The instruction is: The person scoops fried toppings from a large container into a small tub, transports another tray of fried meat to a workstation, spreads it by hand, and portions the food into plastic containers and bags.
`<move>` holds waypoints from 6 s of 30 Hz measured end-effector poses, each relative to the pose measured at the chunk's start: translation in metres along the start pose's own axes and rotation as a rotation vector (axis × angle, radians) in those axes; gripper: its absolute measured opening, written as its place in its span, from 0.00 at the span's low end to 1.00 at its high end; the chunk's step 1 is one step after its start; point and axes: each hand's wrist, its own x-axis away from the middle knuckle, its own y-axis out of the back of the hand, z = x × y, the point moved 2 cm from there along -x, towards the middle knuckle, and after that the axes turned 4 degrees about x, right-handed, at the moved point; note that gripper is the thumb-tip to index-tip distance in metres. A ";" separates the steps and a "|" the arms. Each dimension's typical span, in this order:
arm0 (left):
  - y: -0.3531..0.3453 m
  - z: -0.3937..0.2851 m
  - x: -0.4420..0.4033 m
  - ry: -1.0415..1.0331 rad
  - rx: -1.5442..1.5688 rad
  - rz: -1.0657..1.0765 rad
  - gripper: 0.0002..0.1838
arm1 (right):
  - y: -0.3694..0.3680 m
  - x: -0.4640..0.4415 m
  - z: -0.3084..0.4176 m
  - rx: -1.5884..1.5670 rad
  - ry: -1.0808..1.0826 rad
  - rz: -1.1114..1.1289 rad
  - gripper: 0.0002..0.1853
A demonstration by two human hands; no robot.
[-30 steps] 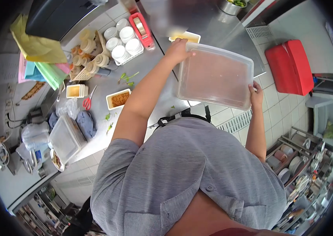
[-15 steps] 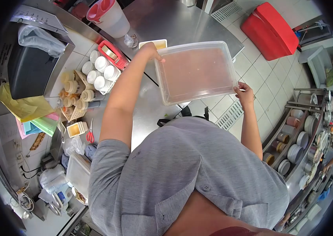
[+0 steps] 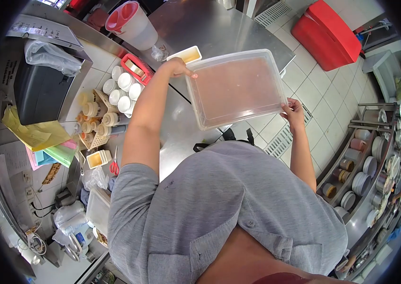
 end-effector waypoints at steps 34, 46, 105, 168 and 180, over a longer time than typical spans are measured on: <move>-0.015 0.056 0.067 0.028 0.408 0.041 0.32 | -0.013 0.017 -0.009 0.016 0.079 0.036 0.27; 0.080 -0.105 0.279 -0.748 0.358 -0.375 0.19 | -0.006 0.001 0.025 0.070 0.108 0.288 0.19; -0.178 0.283 0.394 0.845 0.226 -1.813 0.15 | -0.074 -0.123 0.052 0.498 0.266 0.346 0.28; -0.128 0.292 0.522 -0.042 0.241 -1.575 0.29 | -0.464 0.390 0.055 0.008 0.508 0.646 0.11; -0.172 0.150 0.392 -0.592 1.870 -0.634 0.24 | -0.378 0.330 0.105 0.351 0.981 0.799 0.14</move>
